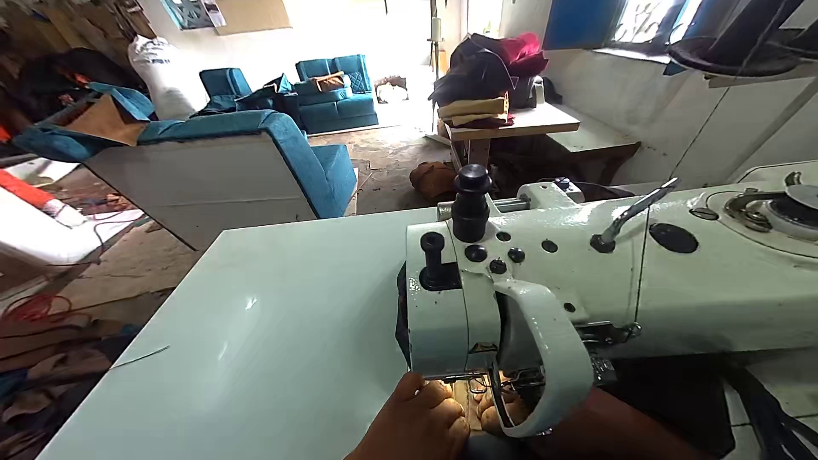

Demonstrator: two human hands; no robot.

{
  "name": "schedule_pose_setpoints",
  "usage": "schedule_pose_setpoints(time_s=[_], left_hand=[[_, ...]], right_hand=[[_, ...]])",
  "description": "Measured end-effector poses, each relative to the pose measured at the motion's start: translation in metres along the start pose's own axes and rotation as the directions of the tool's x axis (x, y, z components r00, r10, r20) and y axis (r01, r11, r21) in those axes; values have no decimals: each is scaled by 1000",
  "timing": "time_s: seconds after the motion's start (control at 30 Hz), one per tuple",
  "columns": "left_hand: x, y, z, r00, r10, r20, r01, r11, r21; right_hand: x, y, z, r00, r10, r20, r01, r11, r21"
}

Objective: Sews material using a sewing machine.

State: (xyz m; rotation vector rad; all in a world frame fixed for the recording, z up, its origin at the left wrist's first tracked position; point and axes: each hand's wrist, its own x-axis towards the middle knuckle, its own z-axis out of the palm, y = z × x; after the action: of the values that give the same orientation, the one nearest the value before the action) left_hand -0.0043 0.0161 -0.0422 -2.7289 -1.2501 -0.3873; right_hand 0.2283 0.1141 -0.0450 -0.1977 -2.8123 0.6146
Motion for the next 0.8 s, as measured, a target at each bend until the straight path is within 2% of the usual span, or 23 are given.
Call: schedule_pose_setpoints(time_s=[0.07, 0.17, 0.3, 0.4, 0.47, 0.53, 0.6, 0.67, 0.8], left_hand=[[1, 3, 0, 1000, -28, -8, 28, 999, 30], [1, 7, 6, 995, -67, -70, 73, 992, 98], [5, 5, 12, 985, -81, -151, 105, 982, 155], [8, 2, 18, 978, -102, -183, 139, 969, 203], [10, 2, 20, 973, -118, -197, 164, 958, 235], [11, 3, 22, 970, -130, -207, 180, 952, 246], [12, 5, 24, 963, -121, -241, 188, 942, 277], [12, 5, 25, 959, -116, -257, 191, 938, 289], [9, 3, 23, 969, -145, -199, 185, 962, 199]], right_hand=[[2, -4, -3, 996, 78, 50, -81, 994, 69], [-1, -6, -4, 997, 35, -71, -35, 999, 6], [-1, -16, -16, 988, 93, -123, -89, 995, 40], [-1, -17, -16, 975, 141, -170, -147, 989, -28], [1, -17, -20, 966, 243, -84, -245, 970, -8], [5, -19, -28, 933, 352, 81, -355, 934, 31], [7, -19, -30, 920, 373, 124, -378, 926, 21], [6, -18, -28, 931, 351, 100, -353, 936, 4], [8, -20, -34, 920, 352, 175, -358, 934, 3]])
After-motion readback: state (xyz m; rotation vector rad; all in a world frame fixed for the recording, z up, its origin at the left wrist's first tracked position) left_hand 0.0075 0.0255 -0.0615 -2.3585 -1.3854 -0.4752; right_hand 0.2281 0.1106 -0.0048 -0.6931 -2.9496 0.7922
